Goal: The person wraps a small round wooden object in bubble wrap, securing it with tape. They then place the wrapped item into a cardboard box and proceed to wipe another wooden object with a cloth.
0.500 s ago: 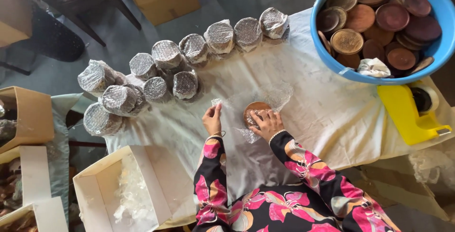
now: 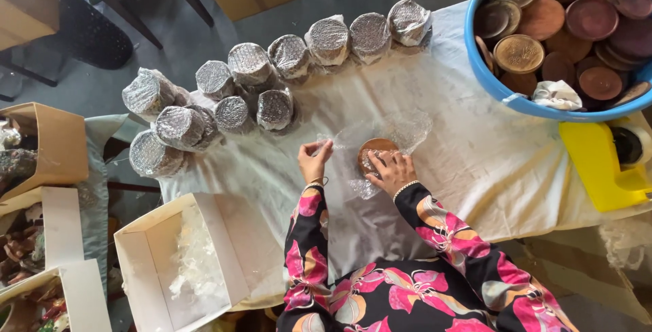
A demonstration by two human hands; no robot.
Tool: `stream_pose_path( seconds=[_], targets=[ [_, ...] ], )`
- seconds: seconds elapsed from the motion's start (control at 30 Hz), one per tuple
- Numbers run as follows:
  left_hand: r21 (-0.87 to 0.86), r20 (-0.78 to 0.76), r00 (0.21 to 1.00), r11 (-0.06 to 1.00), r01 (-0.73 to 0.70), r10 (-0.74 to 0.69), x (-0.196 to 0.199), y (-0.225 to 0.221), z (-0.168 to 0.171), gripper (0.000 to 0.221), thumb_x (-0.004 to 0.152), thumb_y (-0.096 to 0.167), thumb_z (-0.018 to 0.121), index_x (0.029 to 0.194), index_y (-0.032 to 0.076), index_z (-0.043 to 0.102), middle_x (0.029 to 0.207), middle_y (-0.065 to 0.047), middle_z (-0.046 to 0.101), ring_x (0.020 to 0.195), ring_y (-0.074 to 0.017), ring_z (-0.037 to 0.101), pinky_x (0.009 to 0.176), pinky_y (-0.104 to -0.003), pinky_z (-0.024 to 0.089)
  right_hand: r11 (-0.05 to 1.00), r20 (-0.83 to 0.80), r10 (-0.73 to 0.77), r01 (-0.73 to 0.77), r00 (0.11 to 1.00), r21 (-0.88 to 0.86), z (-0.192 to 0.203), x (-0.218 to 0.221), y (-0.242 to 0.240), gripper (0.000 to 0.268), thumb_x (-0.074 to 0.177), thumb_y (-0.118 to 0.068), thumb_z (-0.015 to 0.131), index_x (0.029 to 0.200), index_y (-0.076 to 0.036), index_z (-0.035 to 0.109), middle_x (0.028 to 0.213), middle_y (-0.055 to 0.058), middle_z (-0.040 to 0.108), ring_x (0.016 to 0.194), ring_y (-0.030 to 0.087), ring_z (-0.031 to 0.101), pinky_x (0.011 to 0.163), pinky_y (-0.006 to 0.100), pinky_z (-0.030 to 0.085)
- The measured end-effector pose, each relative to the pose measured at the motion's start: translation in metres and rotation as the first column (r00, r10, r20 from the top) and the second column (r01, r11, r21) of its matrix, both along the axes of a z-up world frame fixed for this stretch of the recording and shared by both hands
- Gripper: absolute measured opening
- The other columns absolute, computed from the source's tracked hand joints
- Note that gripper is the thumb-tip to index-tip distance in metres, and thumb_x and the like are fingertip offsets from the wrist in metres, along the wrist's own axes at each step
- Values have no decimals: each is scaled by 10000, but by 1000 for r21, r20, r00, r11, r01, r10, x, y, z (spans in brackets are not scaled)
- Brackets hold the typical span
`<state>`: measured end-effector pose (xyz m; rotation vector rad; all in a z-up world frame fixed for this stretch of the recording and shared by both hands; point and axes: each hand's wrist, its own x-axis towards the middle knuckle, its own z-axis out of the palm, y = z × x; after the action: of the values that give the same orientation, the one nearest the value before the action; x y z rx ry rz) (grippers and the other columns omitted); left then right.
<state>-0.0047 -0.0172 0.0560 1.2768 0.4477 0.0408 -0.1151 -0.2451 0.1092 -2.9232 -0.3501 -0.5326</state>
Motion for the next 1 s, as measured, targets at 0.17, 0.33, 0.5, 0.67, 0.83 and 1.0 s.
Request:
stream_pose_path(
  seconds=[0.17, 0.33, 0.5, 0.67, 0.83, 1.0],
  targets=[
    [312, 6, 980, 932, 186, -198, -3, 1, 78, 547, 778, 200, 862, 1235, 11, 631, 1013, -157, 776, 839, -185, 757, 718, -295, 626, 1000, -42, -6, 7, 999, 7, 0, 0, 0, 648, 854, -570, 686, 1404, -232, 624, 1202, 15, 569, 1087, 252, 516, 921, 449, 429],
    [766, -92, 968, 604, 220, -235, -7, -2, 95, 560, 727, 333, 930, 1196, 115, 715, 991, -114, 784, 871, -202, 757, 771, -325, 574, 1000, -33, 3, -2, 999, 13, -1, 0, 1, 625, 864, -563, 680, 1393, -233, 626, 1228, 2, 579, 1087, 253, 520, 917, 448, 429],
    [964, -33, 964, 248, 101, -265, -5, -14, 96, 199, 855, 272, 799, 1051, 247, 776, 1023, 19, 794, 913, -228, 756, 780, -372, 575, 1000, -28, 1, -1, 1000, 16, -3, 2, 0, 646, 856, -576, 686, 1399, -231, 627, 1208, 13, 584, 1087, 253, 524, 909, 452, 426],
    [805, -39, 964, 564, 185, -261, -1, -4, 127, 317, 833, 283, 793, 1144, 247, 739, 951, 29, 795, 819, -197, 775, 733, -342, 579, 1000, -51, -6, 6, 999, 3, -6, 3, -1, 652, 850, -579, 694, 1395, -228, 628, 1198, 18, 578, 1080, 249, 524, 904, 458, 423],
    [722, -81, 985, 672, 163, -152, -12, -7, 129, 285, 871, 287, 774, 1136, 214, 701, 951, 27, 797, 767, -179, 790, 723, -321, 575, 1000, -25, -10, 10, 1000, 7, -3, 0, 1, 645, 845, -559, 701, 1390, -224, 627, 1223, 10, 579, 1098, 245, 522, 916, 451, 421],
    [747, 58, 992, 664, 28, -108, -13, 16, 81, 608, 711, 271, 897, 1236, 126, 628, 939, -32, 795, 841, -200, 761, 739, -345, 559, 1000, -10, -4, 4, 1000, 9, -2, -3, 1, 650, 857, -527, 697, 1422, -216, 614, 1249, 18, 578, 1115, 235, 519, 937, 441, 421]
  ],
)
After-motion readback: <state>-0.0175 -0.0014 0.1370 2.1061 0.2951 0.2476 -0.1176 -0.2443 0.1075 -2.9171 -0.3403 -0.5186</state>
